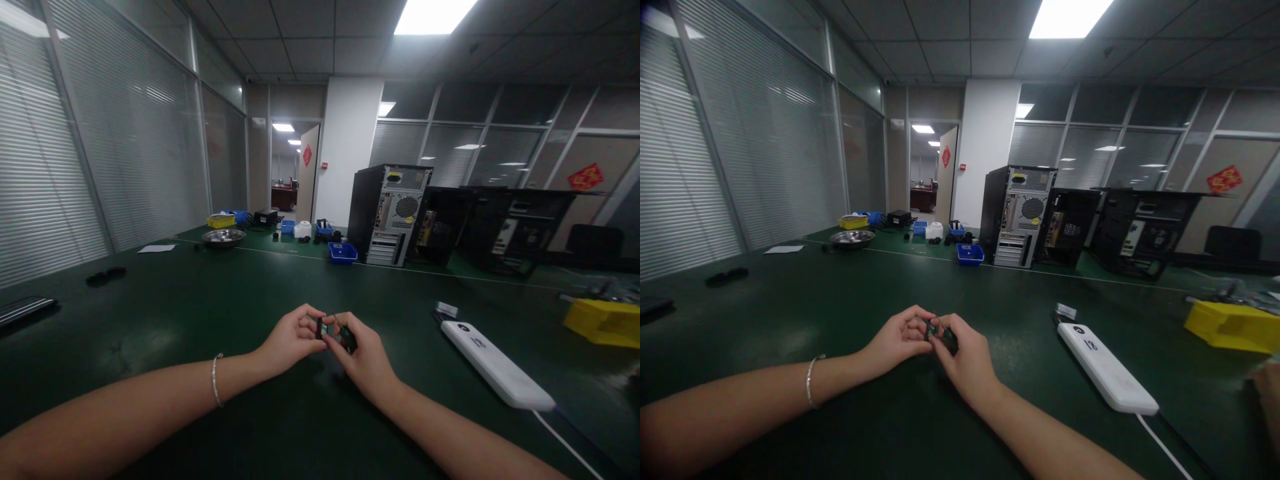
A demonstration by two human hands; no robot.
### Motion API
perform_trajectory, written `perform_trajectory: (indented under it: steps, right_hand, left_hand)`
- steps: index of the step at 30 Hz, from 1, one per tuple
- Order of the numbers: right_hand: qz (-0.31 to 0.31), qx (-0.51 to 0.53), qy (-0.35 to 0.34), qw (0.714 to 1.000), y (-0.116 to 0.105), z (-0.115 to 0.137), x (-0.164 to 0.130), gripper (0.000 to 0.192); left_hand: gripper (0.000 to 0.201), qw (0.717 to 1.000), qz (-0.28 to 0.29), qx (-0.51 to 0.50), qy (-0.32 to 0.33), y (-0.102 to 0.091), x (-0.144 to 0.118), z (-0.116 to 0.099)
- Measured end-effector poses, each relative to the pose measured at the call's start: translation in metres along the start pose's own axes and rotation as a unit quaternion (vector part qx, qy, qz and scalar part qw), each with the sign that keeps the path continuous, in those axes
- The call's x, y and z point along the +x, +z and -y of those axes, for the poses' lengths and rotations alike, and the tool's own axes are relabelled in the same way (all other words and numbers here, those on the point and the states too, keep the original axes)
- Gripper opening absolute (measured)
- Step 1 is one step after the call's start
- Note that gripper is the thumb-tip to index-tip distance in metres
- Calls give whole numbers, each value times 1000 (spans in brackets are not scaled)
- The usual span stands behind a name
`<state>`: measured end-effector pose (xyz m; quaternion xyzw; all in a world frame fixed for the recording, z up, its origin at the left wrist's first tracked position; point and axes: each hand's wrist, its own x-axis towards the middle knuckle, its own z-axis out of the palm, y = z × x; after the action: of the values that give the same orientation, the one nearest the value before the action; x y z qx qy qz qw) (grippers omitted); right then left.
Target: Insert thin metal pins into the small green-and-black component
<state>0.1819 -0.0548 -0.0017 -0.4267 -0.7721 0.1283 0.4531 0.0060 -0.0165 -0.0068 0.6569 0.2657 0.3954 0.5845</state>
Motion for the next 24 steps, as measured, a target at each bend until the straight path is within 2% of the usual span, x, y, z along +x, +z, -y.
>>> perform_trajectory:
  steps: [3, 6, 13, 18, 24]
  right_hand:
    - [2, -2, -7, 1000, -1, 2, 0, 4]
    - [8, -7, -7, 1000, 0, 5, 0, 4]
    - [8, 34, -32, 999, -4, 6, 0, 7]
    - [11, 15, -19, 1000, -8, 0, 1, 9]
    - [59, 2, 39, 997, -12, -8, 3, 11]
  left_hand:
    - [31, 999, 16, -37, 11, 2, 0, -3]
    - [25, 999, 6, -40, 20, 5, 2, -3]
    - [21, 997, -41, 35, 58, -5, 8, -2]
    - [21, 993, -73, 77, 44, -17, 12, 1]
    - [19, 994, -43, 95, 24, -17, 12, 3]
